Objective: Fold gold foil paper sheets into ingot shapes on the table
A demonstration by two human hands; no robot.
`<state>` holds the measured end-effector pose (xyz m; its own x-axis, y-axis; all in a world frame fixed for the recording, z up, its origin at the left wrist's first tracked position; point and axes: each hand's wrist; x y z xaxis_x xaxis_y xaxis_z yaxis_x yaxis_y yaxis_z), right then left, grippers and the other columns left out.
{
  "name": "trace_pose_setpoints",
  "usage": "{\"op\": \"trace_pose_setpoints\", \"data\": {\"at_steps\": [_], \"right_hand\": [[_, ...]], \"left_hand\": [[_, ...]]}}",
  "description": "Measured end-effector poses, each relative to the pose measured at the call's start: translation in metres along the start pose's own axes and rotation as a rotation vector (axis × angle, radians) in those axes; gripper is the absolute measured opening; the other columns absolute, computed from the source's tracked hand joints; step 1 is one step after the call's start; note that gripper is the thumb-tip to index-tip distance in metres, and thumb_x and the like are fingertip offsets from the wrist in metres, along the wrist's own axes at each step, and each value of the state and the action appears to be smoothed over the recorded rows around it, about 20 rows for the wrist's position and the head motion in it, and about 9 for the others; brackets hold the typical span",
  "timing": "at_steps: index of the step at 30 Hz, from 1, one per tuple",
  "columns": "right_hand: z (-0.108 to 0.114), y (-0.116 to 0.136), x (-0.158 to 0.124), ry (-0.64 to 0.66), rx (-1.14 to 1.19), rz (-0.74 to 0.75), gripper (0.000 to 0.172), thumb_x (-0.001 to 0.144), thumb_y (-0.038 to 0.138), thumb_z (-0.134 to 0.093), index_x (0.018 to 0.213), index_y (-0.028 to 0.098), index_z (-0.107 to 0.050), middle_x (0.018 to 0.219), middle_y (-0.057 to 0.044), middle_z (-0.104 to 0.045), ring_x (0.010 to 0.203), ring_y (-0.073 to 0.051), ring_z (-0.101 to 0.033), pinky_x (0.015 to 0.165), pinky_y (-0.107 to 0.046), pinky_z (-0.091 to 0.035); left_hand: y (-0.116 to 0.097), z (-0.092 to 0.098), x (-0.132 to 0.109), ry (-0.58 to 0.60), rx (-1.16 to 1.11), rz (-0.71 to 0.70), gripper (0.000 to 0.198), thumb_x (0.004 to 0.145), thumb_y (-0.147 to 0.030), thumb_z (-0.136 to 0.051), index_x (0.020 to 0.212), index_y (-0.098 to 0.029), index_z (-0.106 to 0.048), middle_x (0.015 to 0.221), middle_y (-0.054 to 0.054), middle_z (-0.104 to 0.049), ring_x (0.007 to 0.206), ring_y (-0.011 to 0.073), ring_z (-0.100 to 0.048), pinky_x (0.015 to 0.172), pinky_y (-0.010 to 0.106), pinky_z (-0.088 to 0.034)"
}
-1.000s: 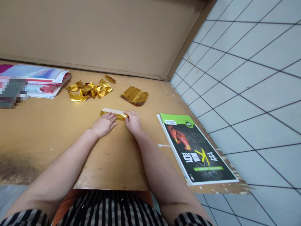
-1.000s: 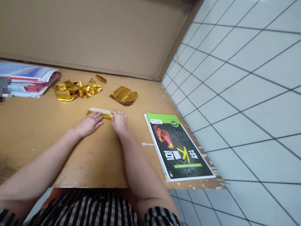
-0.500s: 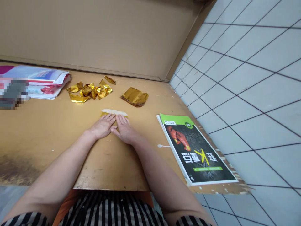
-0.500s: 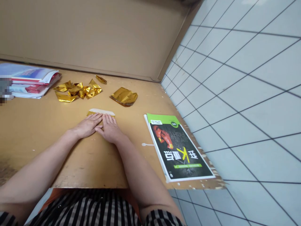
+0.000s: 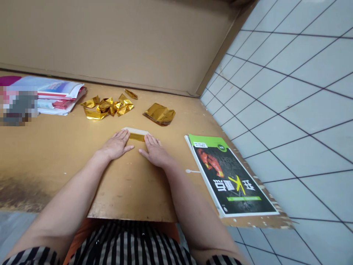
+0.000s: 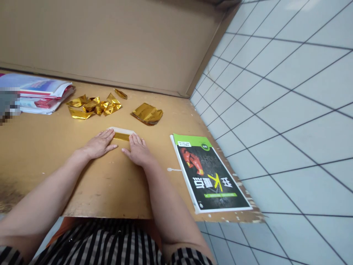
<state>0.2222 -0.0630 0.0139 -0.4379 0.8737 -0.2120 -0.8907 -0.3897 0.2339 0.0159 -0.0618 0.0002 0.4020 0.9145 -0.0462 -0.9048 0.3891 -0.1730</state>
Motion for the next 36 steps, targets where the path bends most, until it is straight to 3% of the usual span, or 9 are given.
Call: {"op": "trace_pose_setpoints", "data": {"at_steps": [10, 19, 22, 26, 36], "right_hand": [[0.004, 0.001, -0.001, 0.016, -0.028, -0.022, 0.079, 0.093, 0.059, -0.023, 0.152, 0.007, -0.019, 0.160, -0.015, -0.016, 0.149, -0.025, -0.012, 0.120, -0.044, -0.011], [0.004, -0.006, 0.002, -0.129, -0.045, -0.058, 0.071, 0.096, 0.052, -0.020, 0.148, 0.006, -0.030, 0.156, -0.019, -0.028, 0.147, -0.028, -0.019, 0.119, -0.051, -0.011], [-0.002, 0.007, 0.005, -0.153, -0.011, 0.045, 0.069, 0.096, 0.052, -0.016, 0.149, 0.010, -0.030, 0.157, -0.016, -0.027, 0.148, -0.027, -0.018, 0.119, -0.051, -0.012], [-0.008, 0.021, 0.008, -0.071, 0.074, 0.166, 0.072, 0.096, 0.056, -0.011, 0.151, 0.012, -0.027, 0.158, -0.013, -0.027, 0.147, -0.025, -0.020, 0.119, -0.046, -0.015], [-0.001, 0.001, 0.015, -0.073, 0.027, -0.003, 0.070, 0.097, 0.052, -0.014, 0.150, 0.007, -0.026, 0.159, -0.015, -0.020, 0.149, -0.023, -0.013, 0.120, -0.045, -0.013]], "left_hand": [[-0.006, 0.001, -0.001, 0.028, 0.032, 0.028, 0.074, 0.094, -0.060, -0.025, 0.149, -0.011, -0.029, 0.157, 0.014, -0.027, 0.146, 0.0263, -0.023, 0.117, 0.041, -0.023], [-0.038, 0.004, -0.004, -0.093, 0.128, 0.000, 0.058, 0.096, -0.046, -0.036, 0.135, -0.007, -0.050, 0.137, 0.025, -0.053, 0.127, 0.0351, -0.048, 0.106, 0.049, -0.034], [-0.042, 0.004, -0.003, -0.108, 0.130, -0.001, 0.050, 0.095, -0.040, -0.037, 0.132, -0.010, -0.053, 0.131, 0.022, -0.058, 0.124, 0.0343, -0.049, 0.102, 0.048, -0.037], [-0.043, 0.007, -0.003, -0.067, 0.101, 0.023, 0.045, 0.093, -0.027, -0.040, 0.133, -0.012, -0.051, 0.134, 0.019, -0.056, 0.128, 0.0319, -0.047, 0.102, 0.046, -0.037], [-0.051, 0.020, -0.008, -0.070, 0.092, -0.009, 0.036, 0.095, -0.034, -0.044, 0.110, -0.009, -0.064, 0.108, 0.018, -0.066, 0.109, 0.0295, -0.058, 0.093, 0.040, -0.046]]}}
Point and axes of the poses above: each hand's wrist, its own x-axis towards the middle knuckle, its own z-axis out of the back of the hand, y = z × x
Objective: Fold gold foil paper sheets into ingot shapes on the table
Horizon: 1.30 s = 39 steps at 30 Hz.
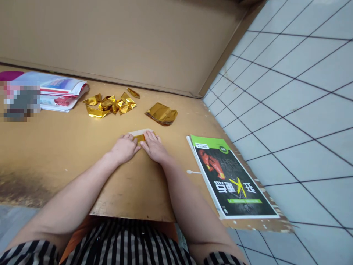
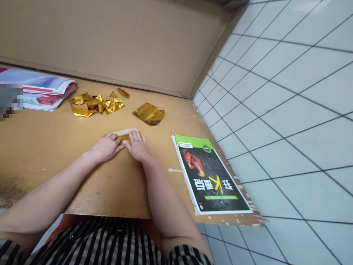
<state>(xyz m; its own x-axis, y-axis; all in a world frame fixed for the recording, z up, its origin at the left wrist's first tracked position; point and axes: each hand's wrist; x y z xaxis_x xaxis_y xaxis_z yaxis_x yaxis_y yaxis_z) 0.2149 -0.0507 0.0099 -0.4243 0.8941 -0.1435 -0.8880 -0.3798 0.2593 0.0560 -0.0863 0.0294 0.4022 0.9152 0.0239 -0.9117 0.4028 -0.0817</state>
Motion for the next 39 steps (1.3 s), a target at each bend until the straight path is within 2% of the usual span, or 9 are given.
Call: {"op": "trace_pose_setpoints", "data": {"at_steps": [4, 8, 11, 17, 23, 26, 33, 39], "right_hand": [[0.002, -0.002, 0.002, -0.015, -0.018, -0.029, 0.067, 0.097, 0.050, -0.018, 0.150, 0.010, -0.026, 0.159, -0.014, -0.022, 0.148, -0.023, -0.015, 0.119, -0.045, -0.014], [0.003, -0.002, 0.003, -0.007, -0.023, -0.054, 0.064, 0.097, 0.045, -0.021, 0.150, 0.010, -0.026, 0.159, -0.014, -0.022, 0.148, -0.023, -0.016, 0.119, -0.046, -0.013], [0.002, -0.003, 0.003, -0.029, -0.019, -0.046, 0.062, 0.097, 0.044, -0.022, 0.150, 0.013, -0.027, 0.159, -0.014, -0.025, 0.148, -0.023, -0.018, 0.119, -0.049, -0.013], [0.000, 0.007, -0.003, -0.146, -0.041, 0.046, 0.060, 0.098, 0.043, -0.021, 0.148, 0.013, -0.032, 0.158, -0.013, -0.028, 0.148, -0.024, -0.016, 0.120, -0.050, -0.008], [-0.002, 0.026, -0.009, 0.007, -0.003, 0.163, 0.060, 0.098, 0.043, -0.017, 0.149, 0.015, -0.031, 0.158, -0.012, -0.028, 0.148, -0.022, -0.019, 0.120, -0.047, -0.011], [-0.003, 0.020, -0.007, 0.017, 0.008, 0.133, 0.060, 0.098, 0.043, -0.019, 0.150, 0.016, -0.029, 0.159, -0.012, -0.026, 0.148, -0.023, -0.017, 0.120, -0.047, -0.012], [-0.001, -0.008, 0.003, -0.055, 0.022, -0.021, 0.059, 0.097, 0.042, -0.022, 0.149, 0.015, -0.030, 0.158, -0.013, -0.027, 0.147, -0.023, -0.019, 0.118, -0.048, -0.016], [0.005, -0.001, -0.001, -0.062, -0.020, -0.082, 0.058, 0.097, 0.036, -0.025, 0.147, 0.009, -0.032, 0.156, -0.017, -0.029, 0.146, -0.026, -0.022, 0.118, -0.049, -0.016]], "left_hand": [[0.005, -0.003, 0.001, -0.027, -0.030, -0.051, 0.031, 0.095, -0.030, -0.044, 0.098, -0.012, -0.069, 0.100, 0.015, -0.067, 0.103, 0.0268, -0.060, 0.091, 0.038, -0.049], [0.020, -0.010, 0.003, -0.046, -0.100, -0.098, 0.031, 0.094, -0.025, -0.044, 0.091, -0.014, -0.072, 0.097, 0.013, -0.067, 0.097, 0.0245, -0.061, 0.089, 0.037, -0.051], [0.035, -0.017, 0.006, -0.106, -0.188, -0.152, 0.029, 0.092, -0.024, -0.045, 0.091, -0.020, -0.074, 0.095, 0.009, -0.068, 0.094, 0.0212, -0.062, 0.092, 0.037, -0.050], [0.049, -0.029, 0.012, -0.183, -0.285, -0.139, 0.026, 0.087, -0.021, -0.050, 0.096, -0.023, -0.075, 0.106, 0.007, -0.069, 0.099, 0.0221, -0.062, 0.094, 0.040, -0.050], [0.050, -0.031, 0.012, -0.198, -0.342, -0.130, 0.025, 0.083, -0.020, -0.054, 0.098, -0.024, -0.074, 0.105, 0.006, -0.070, 0.101, 0.0225, -0.063, 0.095, 0.042, -0.050], [0.051, -0.031, 0.012, -0.200, -0.356, -0.120, 0.024, 0.082, -0.022, -0.055, 0.098, -0.024, -0.073, 0.108, 0.006, -0.069, 0.103, 0.0224, -0.063, 0.095, 0.041, -0.050], [0.053, -0.026, 0.010, -0.163, -0.375, -0.131, 0.022, 0.079, -0.032, -0.064, 0.097, -0.022, -0.073, 0.113, 0.007, -0.067, 0.104, 0.0242, -0.062, 0.098, 0.042, -0.048], [0.053, -0.025, 0.010, -0.151, -0.385, -0.127, 0.022, 0.077, -0.030, -0.067, 0.096, -0.021, -0.072, 0.113, 0.007, -0.067, 0.103, 0.0239, -0.062, 0.097, 0.041, -0.048]]}}
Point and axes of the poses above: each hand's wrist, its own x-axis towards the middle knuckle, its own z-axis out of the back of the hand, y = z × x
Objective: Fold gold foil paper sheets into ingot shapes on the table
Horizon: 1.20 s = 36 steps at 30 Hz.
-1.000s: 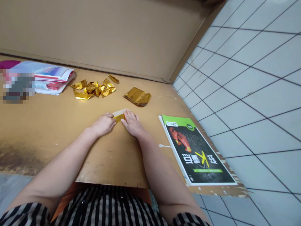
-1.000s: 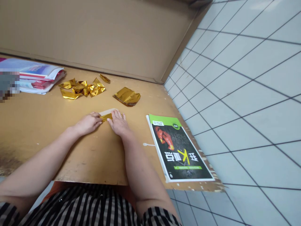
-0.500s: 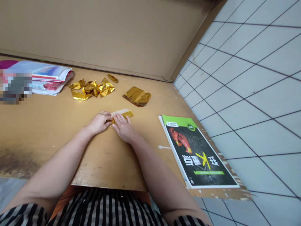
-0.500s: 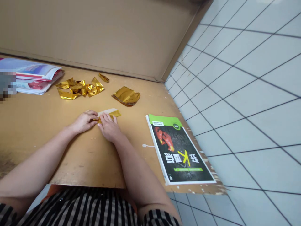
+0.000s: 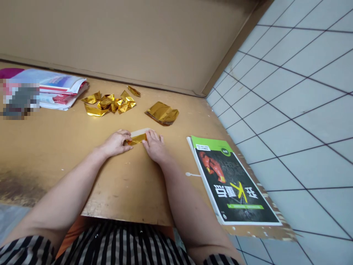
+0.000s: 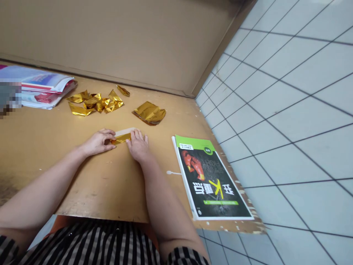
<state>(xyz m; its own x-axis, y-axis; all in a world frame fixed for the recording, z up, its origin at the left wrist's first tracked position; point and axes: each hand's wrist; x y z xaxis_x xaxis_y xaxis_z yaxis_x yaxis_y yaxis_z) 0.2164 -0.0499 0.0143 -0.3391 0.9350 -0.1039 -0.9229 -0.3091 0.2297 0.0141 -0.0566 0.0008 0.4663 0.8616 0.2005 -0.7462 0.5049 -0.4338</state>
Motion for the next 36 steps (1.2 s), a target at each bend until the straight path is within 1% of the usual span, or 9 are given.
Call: {"op": "trace_pose_setpoints", "data": {"at_steps": [2, 5, 10, 21, 24, 27, 29, 32, 36], "right_hand": [[0.000, 0.006, -0.002, -0.034, -0.015, 0.010, 0.057, 0.097, 0.035, -0.025, 0.147, 0.009, -0.033, 0.156, -0.017, -0.031, 0.146, -0.026, -0.021, 0.118, -0.051, -0.014], [-0.002, 0.017, -0.007, -0.062, -0.014, 0.118, 0.056, 0.098, 0.036, -0.023, 0.146, 0.010, -0.035, 0.155, -0.016, -0.033, 0.146, -0.026, -0.022, 0.119, -0.051, -0.011], [-0.008, 0.029, -0.013, 0.053, 0.038, 0.266, 0.058, 0.099, 0.041, -0.020, 0.147, 0.013, -0.034, 0.156, -0.015, -0.031, 0.147, -0.024, -0.021, 0.119, -0.049, -0.014], [-0.005, 0.004, -0.002, -0.005, 0.036, 0.098, 0.054, 0.098, 0.035, -0.026, 0.146, 0.013, -0.036, 0.155, -0.015, -0.033, 0.146, -0.024, -0.023, 0.117, -0.047, -0.019], [-0.005, 0.005, -0.002, -0.001, 0.032, 0.083, 0.053, 0.098, 0.033, -0.027, 0.146, 0.013, -0.035, 0.155, -0.015, -0.033, 0.146, -0.023, -0.022, 0.117, -0.046, -0.019], [-0.004, 0.008, -0.002, 0.016, 0.032, 0.074, 0.054, 0.097, 0.032, -0.027, 0.147, 0.014, -0.033, 0.157, -0.014, -0.030, 0.147, -0.023, -0.021, 0.117, -0.047, -0.019], [-0.003, 0.009, -0.001, 0.032, 0.028, 0.064, 0.055, 0.097, 0.031, -0.026, 0.148, 0.012, -0.033, 0.157, -0.015, -0.029, 0.147, -0.024, -0.020, 0.117, -0.046, -0.018], [-0.004, 0.008, -0.001, 0.026, 0.019, 0.062, 0.055, 0.096, 0.029, -0.025, 0.147, 0.010, -0.034, 0.157, -0.016, -0.030, 0.146, -0.024, -0.022, 0.117, -0.046, -0.019], [-0.007, 0.006, 0.000, -0.016, 0.015, 0.088, 0.054, 0.097, 0.032, -0.025, 0.147, 0.014, -0.035, 0.156, -0.014, -0.033, 0.145, -0.024, -0.024, 0.116, -0.046, -0.020]], "left_hand": [[0.000, 0.000, 0.000, 0.006, 0.002, 0.000, 0.023, 0.077, -0.031, -0.067, 0.097, -0.020, -0.071, 0.114, 0.008, -0.066, 0.104, 0.0240, -0.062, 0.097, 0.041, -0.048], [-0.001, 0.001, 0.000, 0.007, 0.005, -0.011, 0.023, 0.079, -0.032, -0.065, 0.097, -0.020, -0.071, 0.112, 0.008, -0.067, 0.103, 0.0238, -0.062, 0.097, 0.040, -0.048], [-0.001, 0.002, 0.000, 0.010, 0.000, -0.038, 0.025, 0.078, -0.030, -0.064, 0.100, -0.020, -0.071, 0.113, 0.009, -0.067, 0.106, 0.0246, -0.062, 0.099, 0.041, -0.046], [0.003, 0.000, -0.002, -0.040, -0.002, -0.081, 0.031, 0.088, -0.045, -0.053, 0.092, -0.021, -0.072, 0.105, 0.009, -0.068, 0.098, 0.0231, -0.063, 0.093, 0.041, -0.049], [-0.007, -0.001, -0.002, -0.070, 0.062, -0.079, 0.042, 0.092, -0.049, -0.045, 0.098, -0.018, -0.072, 0.114, 0.013, -0.066, 0.109, 0.0266, -0.060, 0.098, 0.045, -0.046], [-0.023, -0.006, -0.001, -0.070, 0.102, -0.107, 0.062, 0.091, -0.059, -0.041, 0.132, -0.015, -0.055, 0.143, 0.017, -0.049, 0.137, 0.0323, -0.037, 0.112, 0.050, -0.031], [-0.032, -0.013, -0.001, 0.038, 0.106, -0.114, 0.077, 0.090, -0.064, -0.037, 0.147, -0.012, -0.034, 0.154, 0.017, -0.034, 0.145, 0.0316, -0.023, 0.116, 0.049, -0.024], [-0.035, -0.022, -0.002, 0.221, 0.126, -0.097, 0.088, 0.089, -0.069, -0.032, 0.152, -0.009, -0.017, 0.159, 0.019, -0.019, 0.147, 0.0306, -0.016, 0.118, 0.045, -0.021], [-0.025, -0.023, -0.004, 0.288, 0.181, -0.077, 0.088, 0.090, -0.070, -0.027, 0.153, -0.010, -0.013, 0.159, 0.017, -0.017, 0.148, 0.0286, -0.015, 0.119, 0.042, -0.017]]}}
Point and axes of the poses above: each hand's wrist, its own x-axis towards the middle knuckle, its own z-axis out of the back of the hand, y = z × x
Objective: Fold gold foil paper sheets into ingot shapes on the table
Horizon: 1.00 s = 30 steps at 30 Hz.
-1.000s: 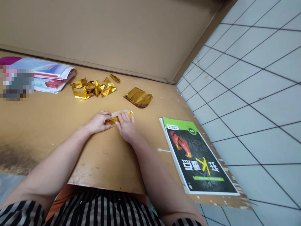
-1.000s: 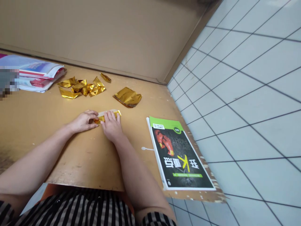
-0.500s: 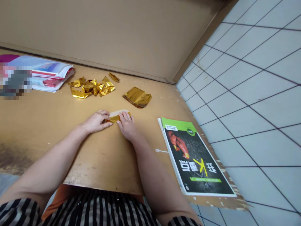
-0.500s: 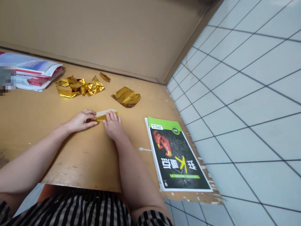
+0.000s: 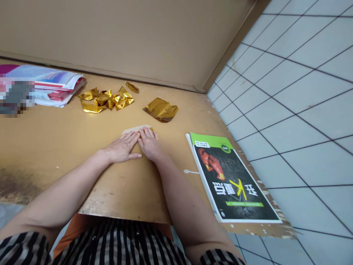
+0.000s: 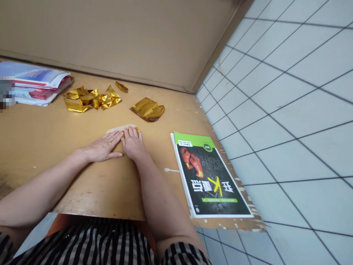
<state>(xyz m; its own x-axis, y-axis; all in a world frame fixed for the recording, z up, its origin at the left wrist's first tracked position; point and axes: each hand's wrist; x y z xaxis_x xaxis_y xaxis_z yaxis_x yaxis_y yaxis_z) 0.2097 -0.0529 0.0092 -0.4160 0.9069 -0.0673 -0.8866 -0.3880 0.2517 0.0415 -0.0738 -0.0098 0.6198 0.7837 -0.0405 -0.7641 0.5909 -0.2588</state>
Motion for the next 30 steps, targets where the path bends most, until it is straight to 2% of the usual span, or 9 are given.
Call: {"op": "trace_pose_setpoints", "data": {"at_steps": [6, 13, 19, 24, 27, 30], "right_hand": [[-0.001, -0.006, 0.002, -0.023, -0.017, -0.016, 0.053, 0.097, 0.034, -0.027, 0.146, 0.014, -0.036, 0.155, -0.014, -0.033, 0.145, -0.023, -0.025, 0.115, -0.045, -0.023], [0.002, -0.017, 0.003, -0.050, -0.020, -0.083, 0.054, 0.097, 0.035, -0.026, 0.146, 0.012, -0.035, 0.155, -0.014, -0.034, 0.145, -0.023, -0.027, 0.116, -0.044, -0.022], [0.006, -0.014, 0.003, -0.020, -0.024, -0.135, 0.055, 0.098, 0.033, -0.026, 0.147, 0.011, -0.033, 0.157, -0.013, -0.030, 0.146, -0.023, -0.024, 0.118, -0.045, -0.019], [0.006, -0.013, 0.003, -0.043, -0.037, -0.145, 0.055, 0.097, 0.033, -0.027, 0.147, 0.011, -0.034, 0.155, -0.014, -0.033, 0.145, -0.026, -0.025, 0.117, -0.049, -0.020], [0.004, -0.010, 0.001, -0.109, -0.042, -0.092, 0.055, 0.097, 0.034, -0.027, 0.146, 0.011, -0.034, 0.156, -0.015, -0.032, 0.146, -0.026, -0.022, 0.118, -0.051, -0.016], [0.000, 0.002, -0.002, -0.146, -0.018, 0.063, 0.055, 0.098, 0.036, -0.024, 0.146, 0.012, -0.035, 0.156, -0.013, -0.032, 0.147, -0.024, -0.020, 0.119, -0.049, -0.013]], "left_hand": [[0.012, 0.012, -0.005, 0.074, 0.038, 0.096, 0.089, 0.090, -0.070, -0.022, 0.152, -0.006, -0.018, 0.159, 0.017, -0.016, 0.148, 0.0277, -0.014, 0.119, 0.039, -0.016], [0.015, 0.015, -0.003, 0.071, 0.032, 0.105, 0.083, 0.092, -0.066, -0.025, 0.151, -0.008, -0.023, 0.159, 0.016, -0.019, 0.147, 0.0267, -0.016, 0.119, 0.039, -0.018], [0.020, 0.017, -0.001, -0.025, -0.009, 0.094, 0.068, 0.094, -0.053, -0.033, 0.146, -0.010, -0.035, 0.154, 0.015, -0.033, 0.144, 0.0251, -0.029, 0.118, 0.039, -0.022], [0.024, 0.015, 0.000, -0.129, -0.038, 0.050, 0.055, 0.093, -0.047, -0.041, 0.135, -0.013, -0.051, 0.146, 0.013, -0.047, 0.136, 0.0250, -0.043, 0.115, 0.040, -0.032], [0.024, 0.014, 0.000, -0.161, -0.044, 0.042, 0.049, 0.093, -0.044, -0.043, 0.129, -0.015, -0.057, 0.142, 0.012, -0.053, 0.133, 0.0252, -0.047, 0.113, 0.040, -0.035], [0.023, 0.014, 0.001, -0.179, -0.058, 0.028, 0.047, 0.092, -0.040, -0.044, 0.129, -0.014, -0.058, 0.140, 0.013, -0.054, 0.132, 0.0261, -0.048, 0.112, 0.041, -0.037]]}}
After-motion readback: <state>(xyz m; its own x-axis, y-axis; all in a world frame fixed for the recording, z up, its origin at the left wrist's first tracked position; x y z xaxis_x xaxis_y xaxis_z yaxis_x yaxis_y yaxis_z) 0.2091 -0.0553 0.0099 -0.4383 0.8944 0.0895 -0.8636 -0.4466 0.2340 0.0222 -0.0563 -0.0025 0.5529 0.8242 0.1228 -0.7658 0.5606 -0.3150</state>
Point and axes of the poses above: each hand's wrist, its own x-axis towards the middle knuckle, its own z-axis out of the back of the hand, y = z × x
